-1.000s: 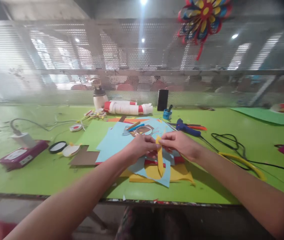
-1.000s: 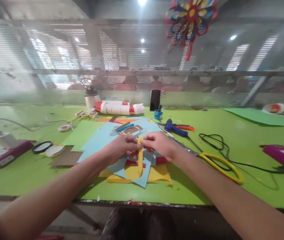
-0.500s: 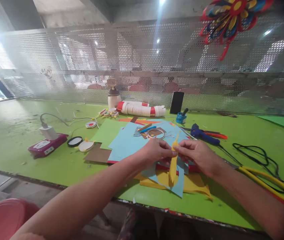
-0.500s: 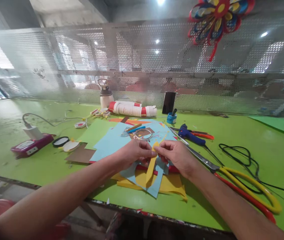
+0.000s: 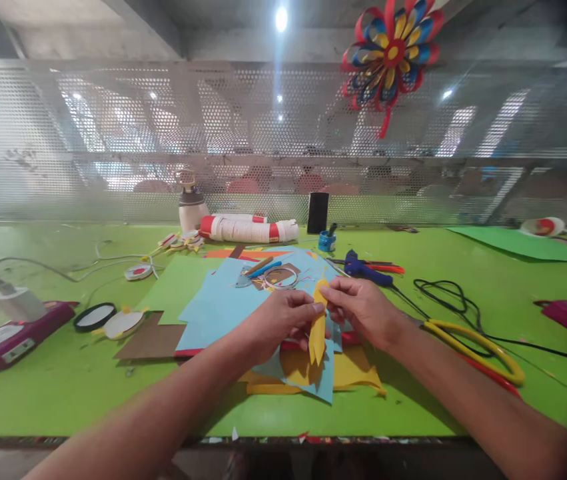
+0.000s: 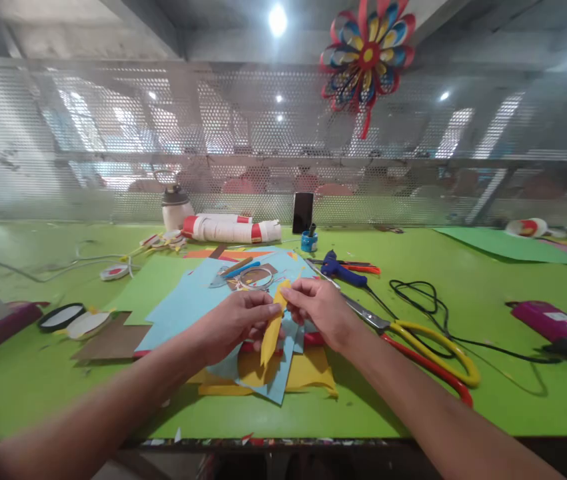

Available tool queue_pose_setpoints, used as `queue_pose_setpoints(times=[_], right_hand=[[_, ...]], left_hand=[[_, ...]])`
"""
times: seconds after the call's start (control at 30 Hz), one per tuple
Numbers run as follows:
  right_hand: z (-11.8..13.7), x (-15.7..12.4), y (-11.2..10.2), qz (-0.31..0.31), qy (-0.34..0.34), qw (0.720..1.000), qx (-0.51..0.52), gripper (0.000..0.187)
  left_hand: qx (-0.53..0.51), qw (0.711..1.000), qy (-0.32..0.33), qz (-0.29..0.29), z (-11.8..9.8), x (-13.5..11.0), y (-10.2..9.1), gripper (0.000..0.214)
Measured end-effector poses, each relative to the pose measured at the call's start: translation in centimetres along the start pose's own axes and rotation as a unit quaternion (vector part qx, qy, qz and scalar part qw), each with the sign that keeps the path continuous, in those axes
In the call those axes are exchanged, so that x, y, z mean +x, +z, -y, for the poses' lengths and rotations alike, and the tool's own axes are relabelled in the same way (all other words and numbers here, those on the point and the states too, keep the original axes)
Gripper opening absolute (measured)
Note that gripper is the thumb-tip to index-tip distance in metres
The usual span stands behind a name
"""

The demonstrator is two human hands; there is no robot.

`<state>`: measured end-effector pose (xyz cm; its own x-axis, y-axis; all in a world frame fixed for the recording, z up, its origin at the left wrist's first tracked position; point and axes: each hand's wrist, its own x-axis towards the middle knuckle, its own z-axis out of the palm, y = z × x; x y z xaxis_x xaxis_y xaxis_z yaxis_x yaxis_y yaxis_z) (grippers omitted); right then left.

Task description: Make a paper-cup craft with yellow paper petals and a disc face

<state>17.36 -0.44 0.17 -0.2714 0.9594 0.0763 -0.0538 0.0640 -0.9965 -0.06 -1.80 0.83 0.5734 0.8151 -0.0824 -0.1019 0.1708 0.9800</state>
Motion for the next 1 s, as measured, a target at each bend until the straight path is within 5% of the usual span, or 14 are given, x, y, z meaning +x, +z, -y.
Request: queue_pose_setpoints(times=[0.27,1.0], right_hand=[[-0.2,-0.2,-0.2,0.034,0.047,0.997,0.052,0.031],[0.1,-1.1,0.6,0.031,0.084,0.996,0.001,0.034]], left_hand=[[0.0,0.999,-0.03,0.034,0.2,-0.1,0.0,0.034],[-0.028,0.996,-0.083,-0.03,0.2,-0.4,0.2,0.034]])
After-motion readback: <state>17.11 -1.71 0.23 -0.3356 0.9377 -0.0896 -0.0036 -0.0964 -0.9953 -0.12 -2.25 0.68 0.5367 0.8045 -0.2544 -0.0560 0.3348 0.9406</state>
